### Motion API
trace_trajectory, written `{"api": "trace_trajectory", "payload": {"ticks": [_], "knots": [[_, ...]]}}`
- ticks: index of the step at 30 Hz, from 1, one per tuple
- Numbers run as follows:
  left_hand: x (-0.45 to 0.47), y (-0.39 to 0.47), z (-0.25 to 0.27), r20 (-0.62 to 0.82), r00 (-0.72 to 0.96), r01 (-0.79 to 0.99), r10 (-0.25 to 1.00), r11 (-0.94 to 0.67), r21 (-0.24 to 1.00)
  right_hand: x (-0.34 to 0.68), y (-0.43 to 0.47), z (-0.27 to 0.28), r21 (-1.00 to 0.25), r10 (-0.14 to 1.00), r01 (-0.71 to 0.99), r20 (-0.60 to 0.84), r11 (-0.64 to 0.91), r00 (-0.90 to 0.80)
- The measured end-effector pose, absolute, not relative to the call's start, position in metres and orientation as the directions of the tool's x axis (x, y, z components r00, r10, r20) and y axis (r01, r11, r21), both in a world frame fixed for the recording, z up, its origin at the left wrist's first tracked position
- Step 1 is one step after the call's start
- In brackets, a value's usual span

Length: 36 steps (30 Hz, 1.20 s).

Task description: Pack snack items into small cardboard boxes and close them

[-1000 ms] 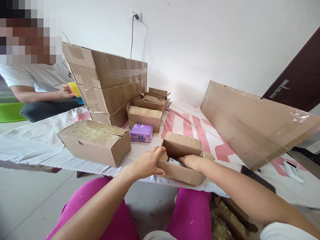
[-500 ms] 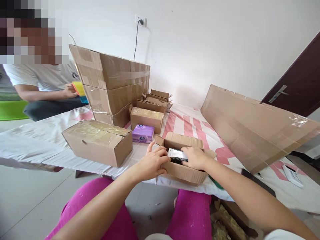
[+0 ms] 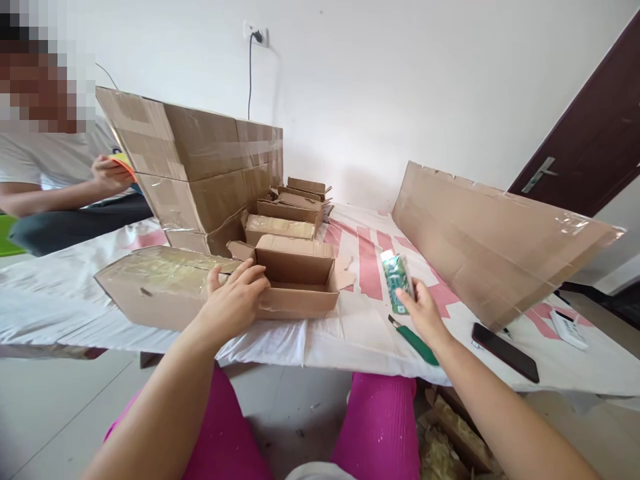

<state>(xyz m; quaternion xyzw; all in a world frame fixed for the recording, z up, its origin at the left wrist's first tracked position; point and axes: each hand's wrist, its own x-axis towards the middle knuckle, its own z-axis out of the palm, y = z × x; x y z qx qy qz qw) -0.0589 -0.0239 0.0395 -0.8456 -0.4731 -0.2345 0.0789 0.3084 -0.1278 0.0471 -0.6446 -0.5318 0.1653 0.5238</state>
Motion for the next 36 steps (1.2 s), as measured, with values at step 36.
{"api": "trace_trajectory", "payload": {"ticks": [36], "knots": [[0.228,0.019,0.002,0.316,0.288,0.398,0.904,-0.413,0.819,0.396,-0.004,-0.022,-0.865,0.793,0.498,0.345,0.061,0.502]]}}
